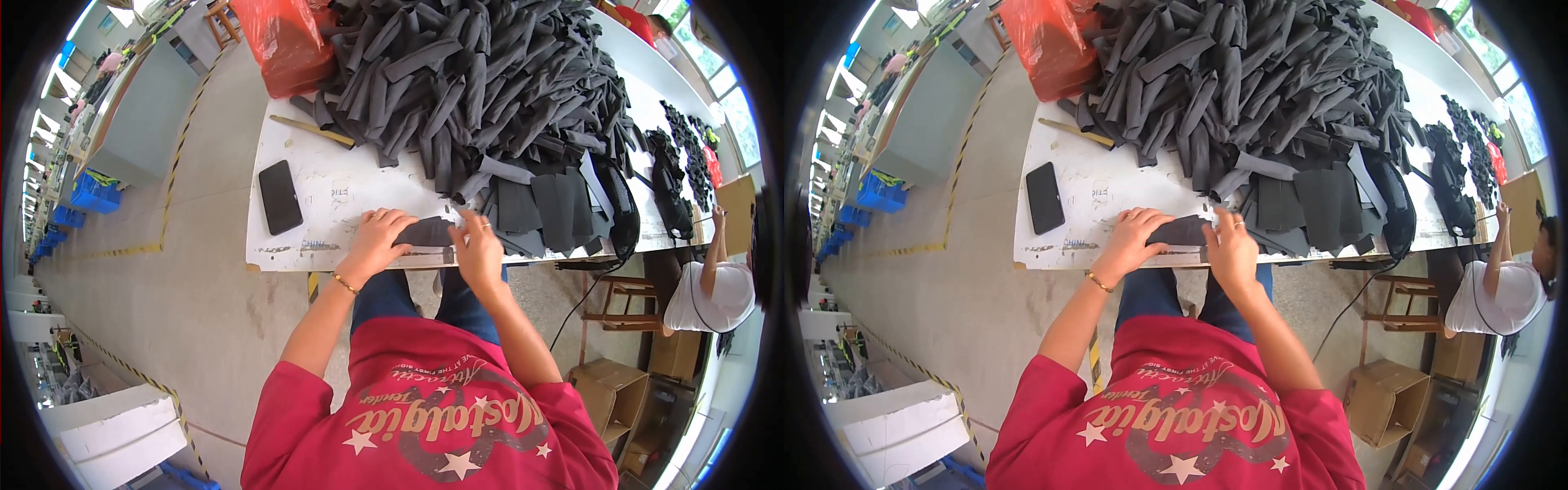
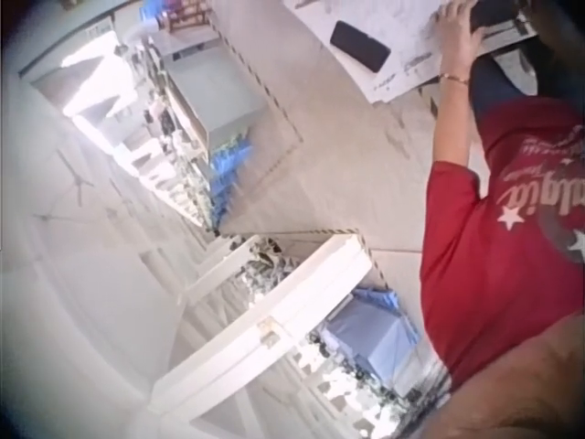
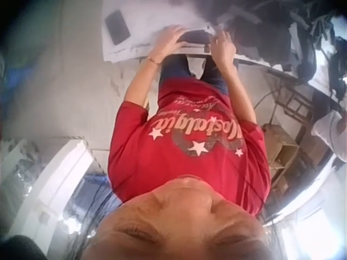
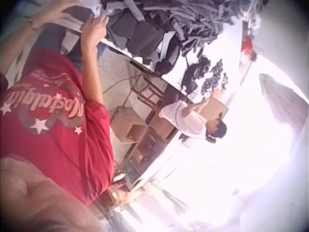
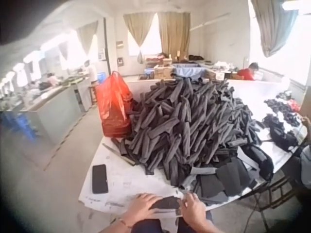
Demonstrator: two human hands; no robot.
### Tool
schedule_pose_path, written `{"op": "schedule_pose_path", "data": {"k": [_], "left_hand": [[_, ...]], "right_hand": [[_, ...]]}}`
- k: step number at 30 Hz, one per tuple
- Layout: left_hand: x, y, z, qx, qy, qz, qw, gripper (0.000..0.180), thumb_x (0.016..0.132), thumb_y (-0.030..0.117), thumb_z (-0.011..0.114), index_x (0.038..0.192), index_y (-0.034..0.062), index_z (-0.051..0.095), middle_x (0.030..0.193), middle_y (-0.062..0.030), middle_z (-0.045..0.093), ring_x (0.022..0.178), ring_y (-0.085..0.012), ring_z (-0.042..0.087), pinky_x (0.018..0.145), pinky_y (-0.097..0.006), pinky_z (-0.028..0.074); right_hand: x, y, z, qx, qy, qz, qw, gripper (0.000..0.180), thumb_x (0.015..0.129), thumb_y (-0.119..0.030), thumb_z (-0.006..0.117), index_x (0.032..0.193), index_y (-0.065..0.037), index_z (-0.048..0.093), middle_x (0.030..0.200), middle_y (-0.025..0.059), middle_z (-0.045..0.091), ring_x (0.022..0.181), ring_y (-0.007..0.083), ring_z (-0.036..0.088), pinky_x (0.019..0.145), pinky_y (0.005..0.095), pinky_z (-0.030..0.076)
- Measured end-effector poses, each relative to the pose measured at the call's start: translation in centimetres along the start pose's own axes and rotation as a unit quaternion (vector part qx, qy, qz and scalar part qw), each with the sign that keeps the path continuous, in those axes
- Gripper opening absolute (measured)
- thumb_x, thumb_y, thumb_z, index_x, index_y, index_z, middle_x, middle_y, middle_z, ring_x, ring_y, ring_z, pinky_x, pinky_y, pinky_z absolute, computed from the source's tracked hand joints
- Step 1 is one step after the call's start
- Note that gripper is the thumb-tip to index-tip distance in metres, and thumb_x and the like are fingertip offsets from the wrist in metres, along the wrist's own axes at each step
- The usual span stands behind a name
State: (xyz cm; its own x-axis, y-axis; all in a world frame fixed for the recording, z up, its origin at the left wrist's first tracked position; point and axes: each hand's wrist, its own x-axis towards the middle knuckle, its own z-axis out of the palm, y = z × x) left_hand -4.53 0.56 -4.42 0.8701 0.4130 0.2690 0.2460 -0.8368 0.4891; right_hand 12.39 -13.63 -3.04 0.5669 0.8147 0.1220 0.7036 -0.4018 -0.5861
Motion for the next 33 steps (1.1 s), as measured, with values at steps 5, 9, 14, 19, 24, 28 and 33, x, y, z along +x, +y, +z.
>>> {"op": "schedule_pose_path", "data": {"k": [5,9,14,19,24,28,33], "left_hand": [[2.7,2.6,-1.5,0.055,0.13,0.013,0.99,0.041,0.077,0.019,0.074,0.115,0.0097,0.063,0.106,-0.0026,0.061,0.101,-0.0221,0.057,0.091,-0.039,0.043],[5.1,4.2,1.5,-0.463,0.092,-0.135,0.871,0.019,0.096,0.017,0.059,0.104,0.0006,0.064,0.084,-0.0073,0.065,0.069,-0.0173,0.064,0.065,-0.029,0.053],[5.3,7.6,4.4,-0.741,0.009,-0.302,0.599,0.046,0.102,0.039,0.044,0.11,-0.0013,0.062,0.097,-0.0112,0.067,0.08,-0.0208,0.067,0.074,-0.034,0.055],[6.6,7.4,5.2,-0.835,0.1,-0.292,0.455,0.033,0.1,0.03,0.051,0.112,0.002,0.062,0.103,-0.0151,0.068,0.093,-0.0272,0.067,0.083,-0.038,0.056],[6.1,6.5,1.1,-0.705,0.145,-0.331,0.61,0.034,0.096,0.03,0.059,0.114,0.001,0.059,0.091,-0.0126,0.066,0.083,-0.0306,0.069,0.076,-0.042,0.058],[6.2,6.8,1.4,-0.739,0.125,-0.311,0.584,0.035,0.098,0.023,0.053,0.126,0.0032,0.05,0.101,-0.0149,0.063,0.09,-0.0333,0.068,0.081,-0.046,0.057],[4.7,6.4,1.6,-0.778,0.118,-0.276,0.551,0.051,0.094,-0.001,0.036,0.144,0.0053,0.028,0.119,-0.0197,0.055,0.112,-0.0382,0.058,0.096,-0.055,0.049]], "right_hand": [[6.5,2.6,-4.6,-0.015,0.209,-0.004,0.978,0.017,0.086,-0.012,0.065,0.102,-0.009,0.061,0.082,0.0103,0.059,0.07,0.0308,0.061,0.062,0.0402,0.049],[9.4,7.1,-4.7,-0.077,0.179,-0.135,0.971,0.011,0.084,-0.013,0.065,0.094,-0.009,0.064,0.084,0.012,0.061,0.073,0.0333,0.063,0.062,0.0418,0.05],[3.5,0.9,-4.0,0.336,0.16,0.017,0.928,0.02,0.081,0.009,0.063,0.099,0.0,0.061,0.077,0.0047,0.062,0.072,0.0087,0.059,0.063,0.0252,0.048],[-1.1,0.5,-5.5,0.242,0.012,-0.09,0.966,0.04,0.074,0.013,0.062,0.111,-0.003,0.061,0.094,0.0097,0.066,0.073,0.0158,0.062,0.066,0.0281,0.05],[3.9,8.4,-8.7,-0.237,0.229,0.0,0.944,0.034,0.083,-0.02,0.069,0.112,-0.004,0.06,0.102,0.014,0.057,0.096,0.0304,0.055,0.077,0.0407,0.047],[5.2,11.2,-7.5,-0.429,0.085,0.072,0.896,0.043,0.082,-0.025,0.07,0.111,0.005,0.059,0.11,0.0142,0.055,0.102,0.0304,0.054,0.083,0.0369,0.049],[6.3,10.6,-8.8,-0.344,0.047,0.073,0.935,0.037,0.077,-0.02,0.075,0.1,0.004,0.059,0.109,0.0164,0.056,0.104,0.0333,0.057,0.082,0.0408,0.052]]}}
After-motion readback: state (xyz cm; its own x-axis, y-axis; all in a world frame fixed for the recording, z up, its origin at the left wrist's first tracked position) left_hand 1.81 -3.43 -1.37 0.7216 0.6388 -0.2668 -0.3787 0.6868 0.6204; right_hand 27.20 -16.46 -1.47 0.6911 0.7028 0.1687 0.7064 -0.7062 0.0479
